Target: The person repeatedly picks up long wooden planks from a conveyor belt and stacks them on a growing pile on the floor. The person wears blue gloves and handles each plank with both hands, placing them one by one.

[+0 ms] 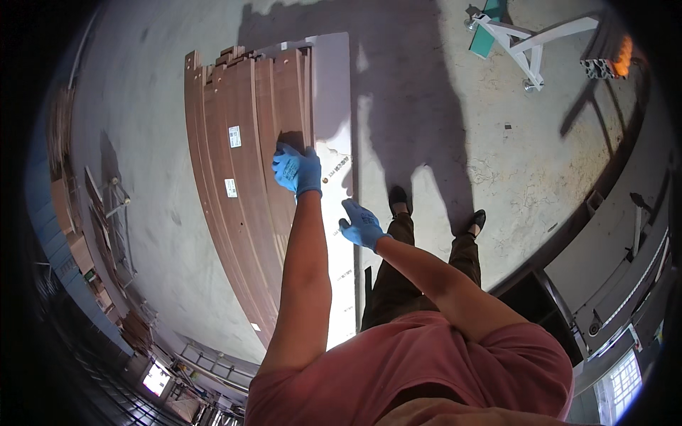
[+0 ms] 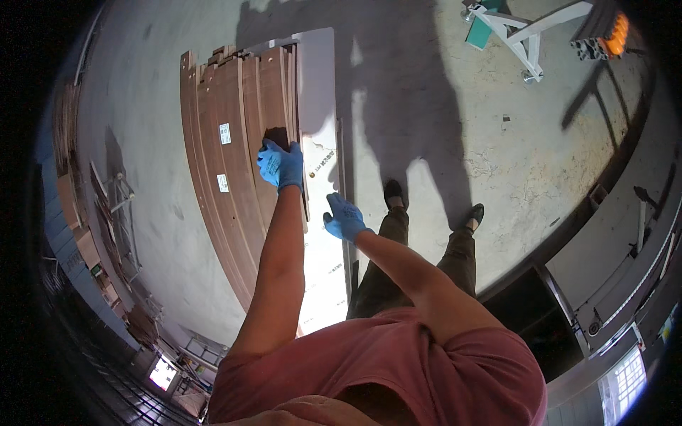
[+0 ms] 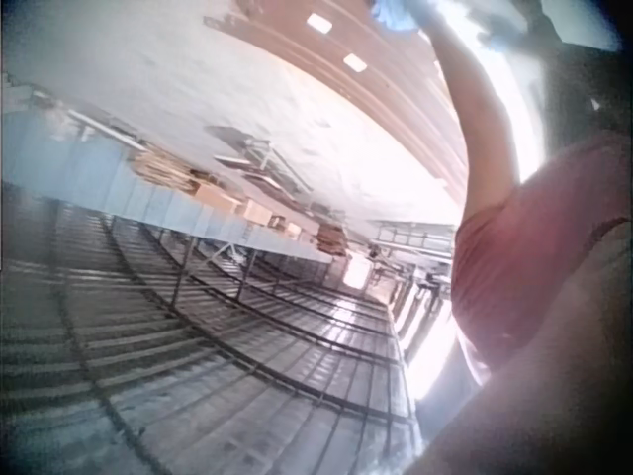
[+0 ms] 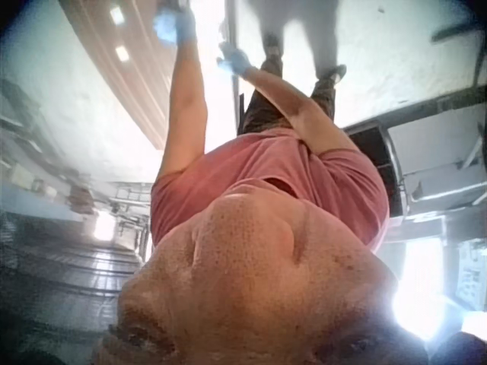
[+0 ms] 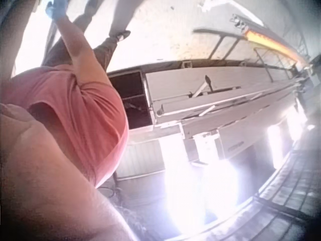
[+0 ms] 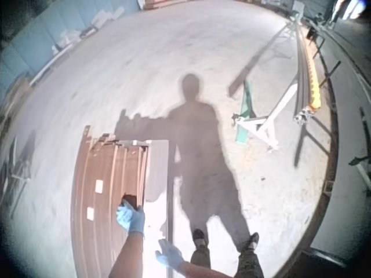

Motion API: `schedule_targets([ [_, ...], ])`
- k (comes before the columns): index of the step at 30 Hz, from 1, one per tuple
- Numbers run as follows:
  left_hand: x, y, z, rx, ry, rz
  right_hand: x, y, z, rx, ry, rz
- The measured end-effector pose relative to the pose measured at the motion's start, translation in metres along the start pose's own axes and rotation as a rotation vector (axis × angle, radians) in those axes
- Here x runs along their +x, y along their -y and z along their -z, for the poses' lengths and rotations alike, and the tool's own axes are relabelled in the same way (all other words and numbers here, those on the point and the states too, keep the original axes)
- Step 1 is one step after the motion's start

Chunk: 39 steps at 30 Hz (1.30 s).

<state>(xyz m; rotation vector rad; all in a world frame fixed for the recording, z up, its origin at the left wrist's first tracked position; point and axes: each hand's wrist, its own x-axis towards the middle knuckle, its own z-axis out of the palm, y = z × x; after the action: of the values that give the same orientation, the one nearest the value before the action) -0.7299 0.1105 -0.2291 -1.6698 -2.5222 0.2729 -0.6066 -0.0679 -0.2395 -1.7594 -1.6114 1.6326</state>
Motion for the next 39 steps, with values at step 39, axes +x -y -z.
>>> schedule_targets([
  [39, -0.465, -0.224, 0.159, -0.044, 0.652, -0.966, -0.769, -0.502, 0.702, 1.427, -2.173, -0.051],
])
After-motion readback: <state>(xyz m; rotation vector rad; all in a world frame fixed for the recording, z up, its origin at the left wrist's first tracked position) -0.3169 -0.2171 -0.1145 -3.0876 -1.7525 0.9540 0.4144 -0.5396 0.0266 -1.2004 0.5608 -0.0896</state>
